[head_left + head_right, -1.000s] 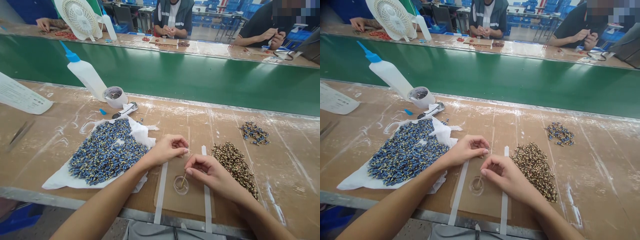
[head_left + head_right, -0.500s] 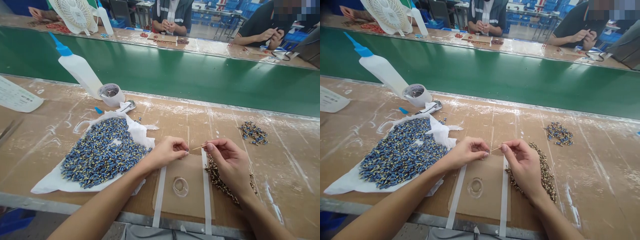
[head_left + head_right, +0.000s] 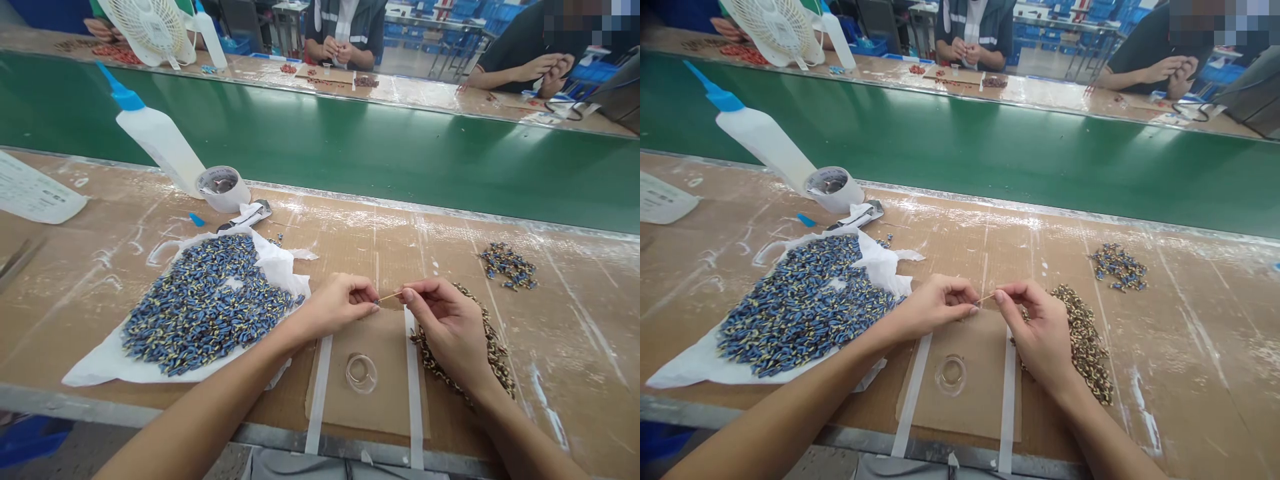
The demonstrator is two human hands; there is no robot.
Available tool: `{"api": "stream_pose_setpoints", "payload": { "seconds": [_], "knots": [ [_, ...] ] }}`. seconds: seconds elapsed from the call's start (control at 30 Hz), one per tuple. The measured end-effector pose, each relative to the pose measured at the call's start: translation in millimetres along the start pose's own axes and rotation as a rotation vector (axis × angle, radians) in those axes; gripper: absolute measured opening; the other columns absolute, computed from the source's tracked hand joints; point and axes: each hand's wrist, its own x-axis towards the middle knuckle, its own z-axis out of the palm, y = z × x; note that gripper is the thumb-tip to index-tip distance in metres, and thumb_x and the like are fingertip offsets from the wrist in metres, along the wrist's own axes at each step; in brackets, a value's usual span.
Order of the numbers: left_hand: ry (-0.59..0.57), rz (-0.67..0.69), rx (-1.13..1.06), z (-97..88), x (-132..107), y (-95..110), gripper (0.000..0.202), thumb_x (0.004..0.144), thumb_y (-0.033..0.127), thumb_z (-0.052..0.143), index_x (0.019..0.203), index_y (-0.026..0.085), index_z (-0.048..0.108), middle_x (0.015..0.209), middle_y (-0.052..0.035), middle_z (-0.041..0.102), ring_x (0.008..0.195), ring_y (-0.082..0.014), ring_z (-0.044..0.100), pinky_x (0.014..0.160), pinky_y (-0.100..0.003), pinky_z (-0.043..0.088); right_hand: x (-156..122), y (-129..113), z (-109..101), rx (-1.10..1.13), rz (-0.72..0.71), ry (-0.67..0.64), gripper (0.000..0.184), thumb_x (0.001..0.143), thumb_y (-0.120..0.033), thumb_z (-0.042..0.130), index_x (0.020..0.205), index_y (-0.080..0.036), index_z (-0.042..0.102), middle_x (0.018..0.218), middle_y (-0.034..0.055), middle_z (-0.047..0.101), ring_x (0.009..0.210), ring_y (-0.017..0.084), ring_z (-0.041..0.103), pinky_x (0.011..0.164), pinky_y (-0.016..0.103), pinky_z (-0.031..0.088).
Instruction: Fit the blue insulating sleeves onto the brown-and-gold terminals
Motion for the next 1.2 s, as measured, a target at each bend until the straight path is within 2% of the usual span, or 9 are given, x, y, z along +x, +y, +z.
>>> {"api": "stream_pose_setpoints", "payload": {
  "seconds": [0.33, 0.73, 1.07, 1.2],
  "knots": [
    [-0.018, 0.010, -0.002, -0.7, -0.2, 2.1, 0.009, 0.082, 0.020, 0.059, 0.082, 0.013, 0.065, 0.068, 0.0007, 0.059, 0.065, -0.0104, 0.053, 0.061, -0.021, 0.039, -1.2, -3.3, 0.5, -0.128, -0.078, -0.015, 0.005, 0.087, -0.027, 0.064, 0.090, -0.022, 0.065, 0.084, 0.0015, 0.071, 0.078, 0.016, 0.067, 0.071, 0.028, 0.051],
    [-0.028, 0.008, -0.005, -2.3, 0.3, 4.4, 0.006, 0.082, 0.019, 0.060, 0.080, 0.013, 0.062, 0.068, 0.0017, 0.056, 0.065, -0.0102, 0.051, 0.061, -0.021, 0.038, 2.3, -9.2, -0.9, -0.235, -0.276, -0.038, 0.003, 0.087, -0.019, 0.062, 0.089, -0.021, 0.062, 0.082, -0.0003, 0.069, 0.075, 0.013, 0.065, 0.069, 0.024, 0.048],
    [-0.043, 0.027, 0.018, -2.3, 1.1, 2.5, 0.006, 0.082, 0.020, 0.060, 0.079, 0.015, 0.062, 0.068, 0.0020, 0.055, 0.065, -0.0100, 0.049, 0.060, -0.021, 0.036, 3.9, -13.9, 0.3, -0.250, -0.318, -0.076, 0.006, 0.087, -0.015, 0.059, 0.088, -0.021, 0.061, 0.082, -0.0003, 0.069, 0.077, 0.014, 0.064, 0.071, 0.025, 0.047],
    [-0.051, 0.025, 0.019, -3.0, 1.1, 3.2, 0.007, 0.082, 0.020, 0.061, 0.079, 0.014, 0.062, 0.069, 0.0013, 0.057, 0.066, -0.0102, 0.050, 0.060, -0.021, 0.036, 4.6, -14.1, -4.0, -0.213, -0.268, -0.084, 0.005, 0.087, -0.017, 0.061, 0.087, -0.022, 0.062, 0.082, -0.0007, 0.069, 0.076, 0.014, 0.064, 0.070, 0.025, 0.047]
  ]
}}
